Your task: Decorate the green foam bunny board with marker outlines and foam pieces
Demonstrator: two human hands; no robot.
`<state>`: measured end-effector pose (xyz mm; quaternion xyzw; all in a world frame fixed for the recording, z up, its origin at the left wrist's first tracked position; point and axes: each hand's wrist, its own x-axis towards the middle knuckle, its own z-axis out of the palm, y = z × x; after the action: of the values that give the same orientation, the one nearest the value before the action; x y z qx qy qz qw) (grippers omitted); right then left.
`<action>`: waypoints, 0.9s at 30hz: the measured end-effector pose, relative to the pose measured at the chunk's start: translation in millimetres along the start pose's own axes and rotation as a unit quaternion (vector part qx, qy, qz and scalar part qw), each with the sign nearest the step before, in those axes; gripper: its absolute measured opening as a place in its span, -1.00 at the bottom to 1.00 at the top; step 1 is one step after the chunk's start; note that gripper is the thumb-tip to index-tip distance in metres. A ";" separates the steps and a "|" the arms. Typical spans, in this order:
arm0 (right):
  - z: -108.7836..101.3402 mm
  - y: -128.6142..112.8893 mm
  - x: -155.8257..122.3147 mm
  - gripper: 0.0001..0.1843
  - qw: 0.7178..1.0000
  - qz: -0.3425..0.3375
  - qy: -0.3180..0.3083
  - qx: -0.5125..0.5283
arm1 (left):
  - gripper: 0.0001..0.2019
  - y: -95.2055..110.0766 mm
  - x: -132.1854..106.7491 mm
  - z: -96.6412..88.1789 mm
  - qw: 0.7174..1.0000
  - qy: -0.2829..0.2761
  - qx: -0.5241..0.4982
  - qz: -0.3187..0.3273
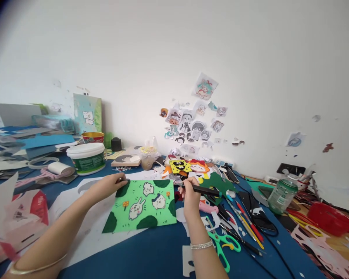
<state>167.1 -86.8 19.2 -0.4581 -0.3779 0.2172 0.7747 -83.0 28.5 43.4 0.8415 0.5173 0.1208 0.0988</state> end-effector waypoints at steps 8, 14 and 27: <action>5.2 -7.1 -6.5 -0.81 0.999 0.028 -0.026 -0.004 | -0.56 -10.1 12.5 0.9 0.974 0.201 -0.069 -0.076; -17.4 -27.1 -9.3 -0.70 0.998 0.018 -0.063 -0.026 | -0.49 63.1 -31.4 28.9 0.982 -0.078 -0.063 0.158; -92.3 -20.7 -44.1 -0.58 0.988 0.113 -0.103 -0.020 | -0.49 118.8 -51.7 62.4 0.983 -0.074 -0.030 0.167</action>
<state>211.9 -177.3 -6.9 -0.4886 -0.4062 0.3414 0.6926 14.1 -73.2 13.4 0.9195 0.3565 0.0882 0.1401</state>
